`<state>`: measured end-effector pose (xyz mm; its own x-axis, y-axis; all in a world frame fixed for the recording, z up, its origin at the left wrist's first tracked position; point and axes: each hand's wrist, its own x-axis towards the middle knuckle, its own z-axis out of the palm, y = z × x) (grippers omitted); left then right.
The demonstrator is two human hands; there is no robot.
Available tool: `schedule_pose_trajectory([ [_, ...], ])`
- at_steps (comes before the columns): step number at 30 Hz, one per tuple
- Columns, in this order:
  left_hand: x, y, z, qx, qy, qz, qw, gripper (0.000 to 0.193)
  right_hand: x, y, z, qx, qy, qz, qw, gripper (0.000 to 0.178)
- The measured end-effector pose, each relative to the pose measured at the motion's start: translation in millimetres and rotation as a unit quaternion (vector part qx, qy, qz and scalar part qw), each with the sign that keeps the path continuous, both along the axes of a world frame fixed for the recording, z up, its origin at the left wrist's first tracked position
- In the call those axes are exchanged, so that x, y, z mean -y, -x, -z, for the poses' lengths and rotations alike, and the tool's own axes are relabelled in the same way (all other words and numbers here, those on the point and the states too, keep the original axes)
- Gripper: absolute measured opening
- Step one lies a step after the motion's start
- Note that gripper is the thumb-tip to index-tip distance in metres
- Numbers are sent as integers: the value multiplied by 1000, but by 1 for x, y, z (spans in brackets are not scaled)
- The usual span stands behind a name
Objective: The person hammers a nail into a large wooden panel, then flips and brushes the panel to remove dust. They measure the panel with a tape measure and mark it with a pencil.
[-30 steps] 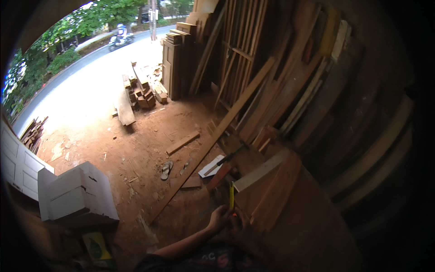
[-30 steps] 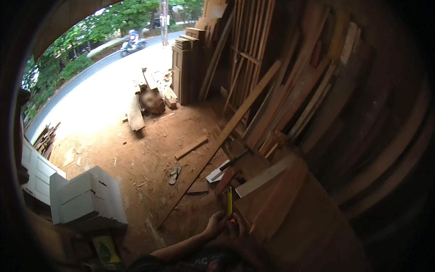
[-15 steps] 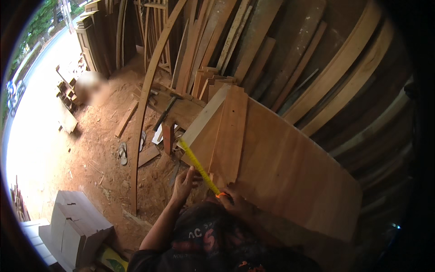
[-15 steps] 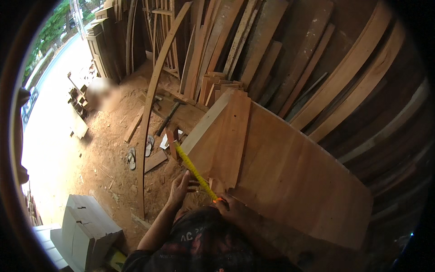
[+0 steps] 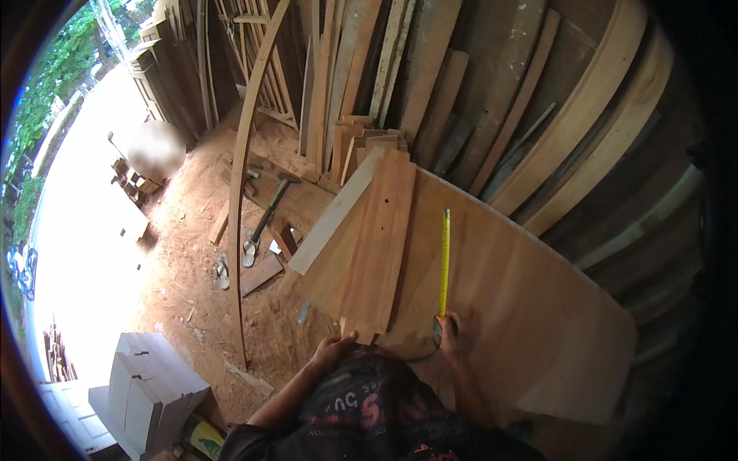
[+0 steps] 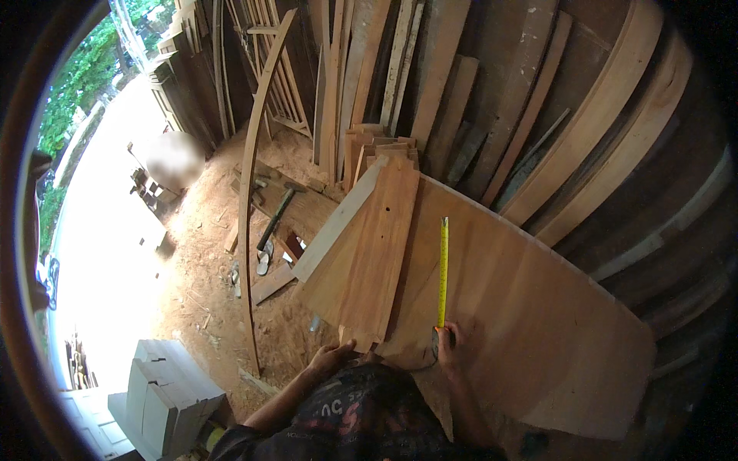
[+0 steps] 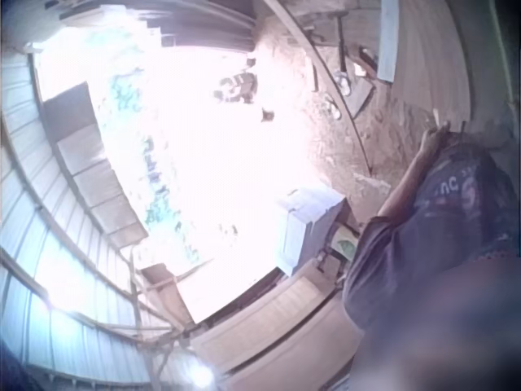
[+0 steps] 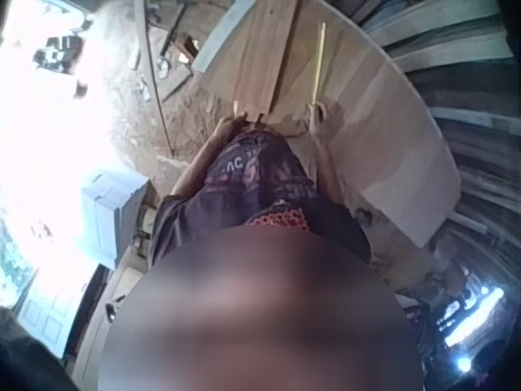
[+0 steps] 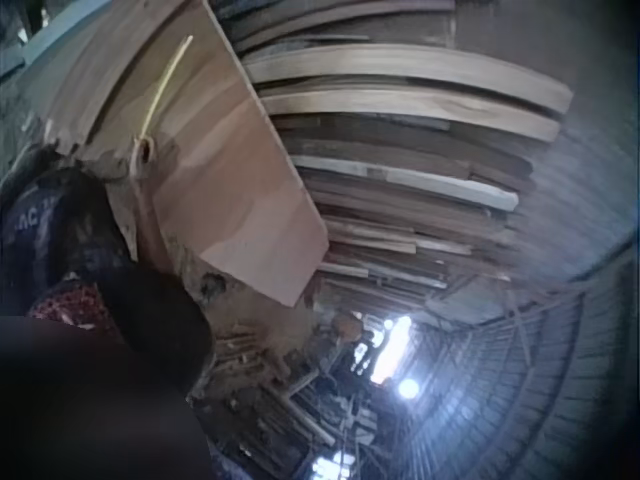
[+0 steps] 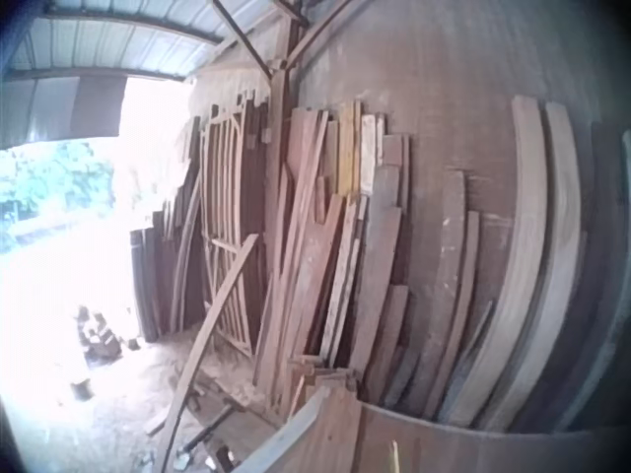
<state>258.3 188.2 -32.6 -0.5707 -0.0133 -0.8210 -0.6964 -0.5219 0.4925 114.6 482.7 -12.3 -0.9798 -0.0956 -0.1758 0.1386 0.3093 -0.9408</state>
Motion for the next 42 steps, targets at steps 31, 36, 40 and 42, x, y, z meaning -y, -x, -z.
schedule_pose_trajectory([
  [31,205,160,-126,-349,-185,-186,900,29,73,-10,4,-14,-23,158,987,20],
  [36,276,250,-127,-305,-96,-138,938,28,100,-16,18,-55,-97,209,971,23],
  [40,312,326,-115,-252,-78,-99,960,24,112,-21,37,-4,-94,298,950,26],
  [42,322,352,-101,-261,-106,-82,956,18,115,-21,39,-51,-112,310,943,27],
])
